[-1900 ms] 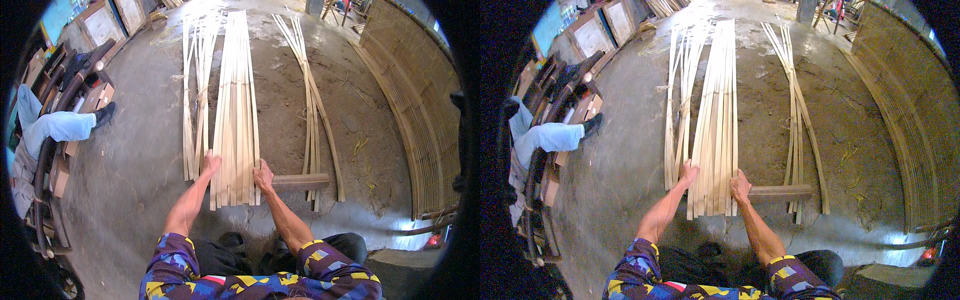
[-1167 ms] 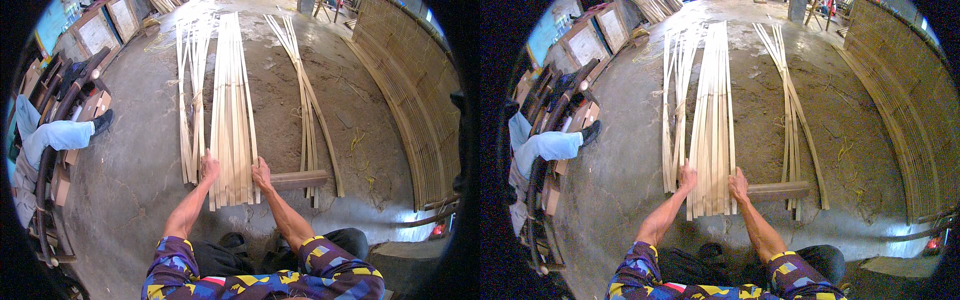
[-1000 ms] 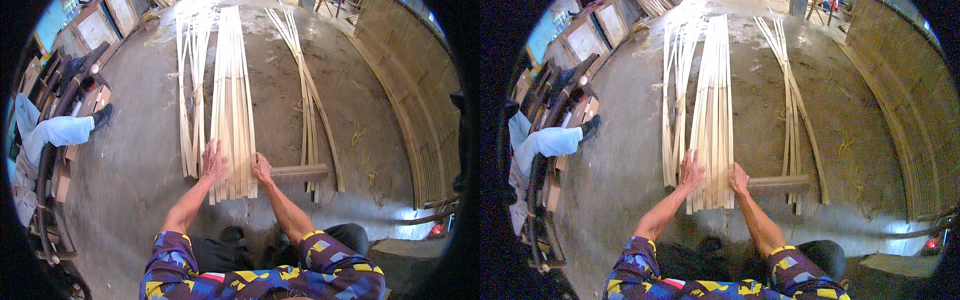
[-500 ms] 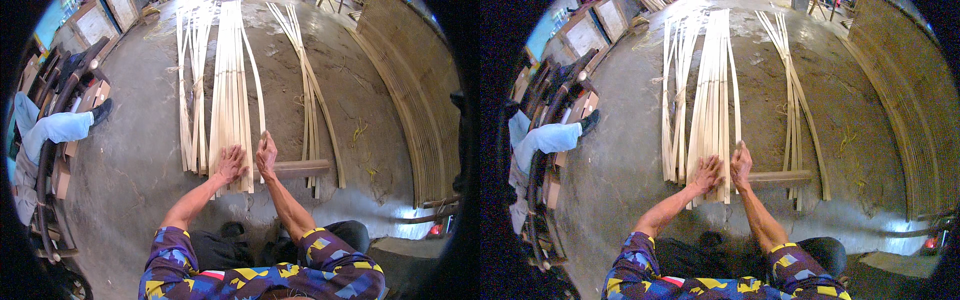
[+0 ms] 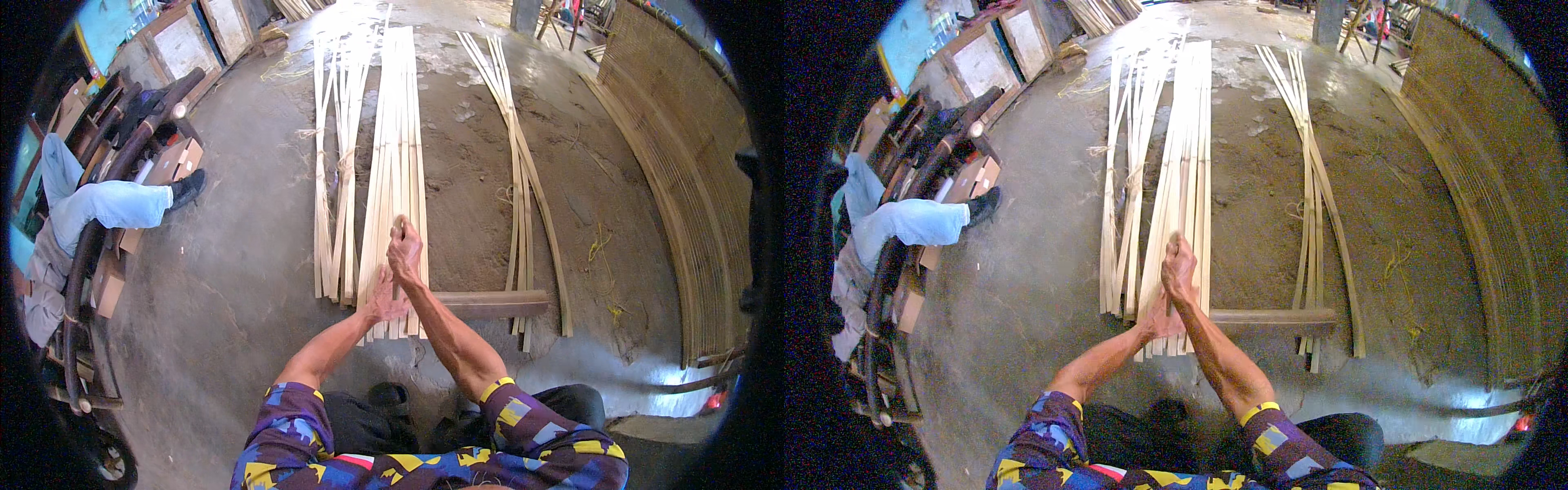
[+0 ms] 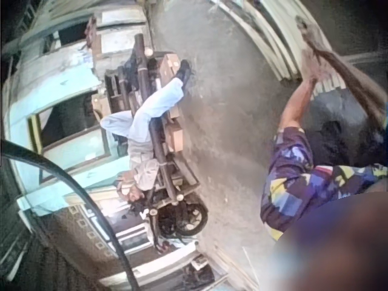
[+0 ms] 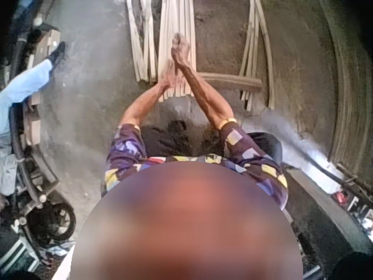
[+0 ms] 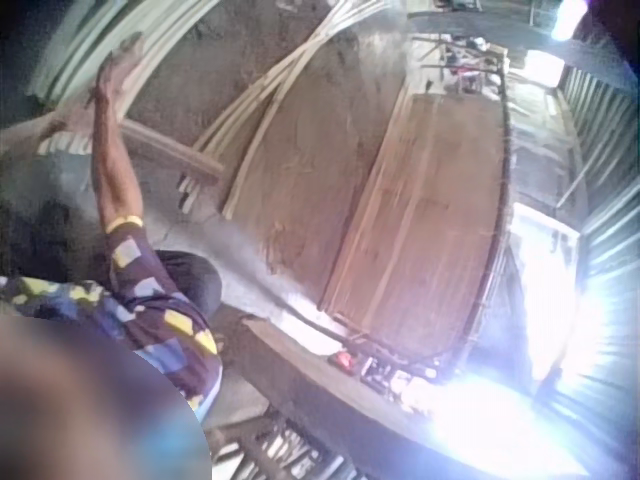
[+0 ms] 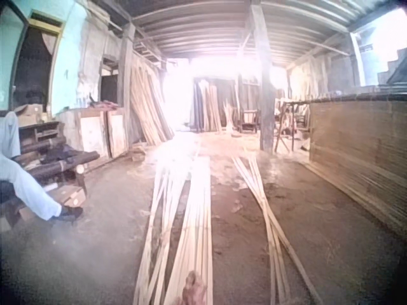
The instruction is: The person sits on the floor and repeatedly picks up, aligns, and stacks thin bamboo strips into a neat pile. They then move to a rack and tie the bundle with yellow string.
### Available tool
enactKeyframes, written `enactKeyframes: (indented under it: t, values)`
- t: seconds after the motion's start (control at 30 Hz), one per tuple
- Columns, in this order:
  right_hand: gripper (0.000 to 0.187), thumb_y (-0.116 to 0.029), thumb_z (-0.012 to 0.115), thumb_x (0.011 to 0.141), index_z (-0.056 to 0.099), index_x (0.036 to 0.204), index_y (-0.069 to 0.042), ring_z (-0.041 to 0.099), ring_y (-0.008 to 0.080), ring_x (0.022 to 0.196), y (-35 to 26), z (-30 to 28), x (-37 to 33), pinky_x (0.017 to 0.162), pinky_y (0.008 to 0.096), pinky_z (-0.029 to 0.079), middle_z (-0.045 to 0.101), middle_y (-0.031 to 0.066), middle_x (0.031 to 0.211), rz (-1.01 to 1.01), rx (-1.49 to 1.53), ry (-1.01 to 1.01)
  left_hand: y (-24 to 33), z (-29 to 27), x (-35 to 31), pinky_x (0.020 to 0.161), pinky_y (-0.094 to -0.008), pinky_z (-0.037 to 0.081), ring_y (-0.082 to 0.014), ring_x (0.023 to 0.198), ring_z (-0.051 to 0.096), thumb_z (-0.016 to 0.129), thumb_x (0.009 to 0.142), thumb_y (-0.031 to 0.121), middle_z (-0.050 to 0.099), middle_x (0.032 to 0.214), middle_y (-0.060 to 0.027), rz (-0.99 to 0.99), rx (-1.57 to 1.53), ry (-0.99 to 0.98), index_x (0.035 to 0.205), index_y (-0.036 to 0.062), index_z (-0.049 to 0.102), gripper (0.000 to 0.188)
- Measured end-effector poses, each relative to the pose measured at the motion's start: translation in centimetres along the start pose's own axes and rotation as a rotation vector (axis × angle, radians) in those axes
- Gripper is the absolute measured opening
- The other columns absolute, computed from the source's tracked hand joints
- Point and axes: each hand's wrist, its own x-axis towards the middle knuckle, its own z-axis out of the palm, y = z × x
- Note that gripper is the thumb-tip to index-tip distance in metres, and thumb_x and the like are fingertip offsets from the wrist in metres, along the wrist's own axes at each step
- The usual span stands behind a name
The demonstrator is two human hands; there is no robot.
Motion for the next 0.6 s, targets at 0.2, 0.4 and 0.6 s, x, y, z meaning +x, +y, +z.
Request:
enactKeyframes:
  t: [0.2,0.4,0.6]
  values:
    - [0.035,-0.008,0.048,0.08,0.045,0.114,0.002,0.056,0.0164,0.061,2.5,2.5,-1.3,0.056,0.0293,0.047,0.056,0.0176,0.088,0.159,-0.019,-0.062,-3.2,-1.1,1.4,0.086,-0.0373,0.037,-0.0321,0.098,0.047,0.045,0.073,0.013,0.05,0.103,-0.0202,-0.184,-0.269,0.426,0.106,0.0006,0.046,0.035]
    - [0.033,-0.005,0.046,0.08,0.043,0.113,0.0,0.054,0.0153,0.055,3.4,4.6,-6.1,0.047,0.0287,0.045,0.055,0.015,0.083,0.224,0.089,-0.053,-8.6,-2.5,0.6,0.081,-0.0339,0.041,-0.0297,0.092,0.054,0.043,0.083,0.022,0.056,0.096,-0.0216,-0.609,-0.411,0.653,0.109,-0.0037,0.047,0.038]
    - [0.034,-0.004,0.044,0.081,0.04,0.115,0.001,0.055,0.0183,0.068,3.2,6.2,-10.2,0.054,0.0296,0.046,0.053,0.0161,0.094,0.144,-0.018,-0.042,-9.8,-3.8,-0.4,0.076,-0.0314,0.043,-0.019,0.084,0.055,0.043,0.085,0.03,0.057,0.094,-0.0121,-0.763,-1.095,0.538,0.118,0.0013,0.042,0.043]
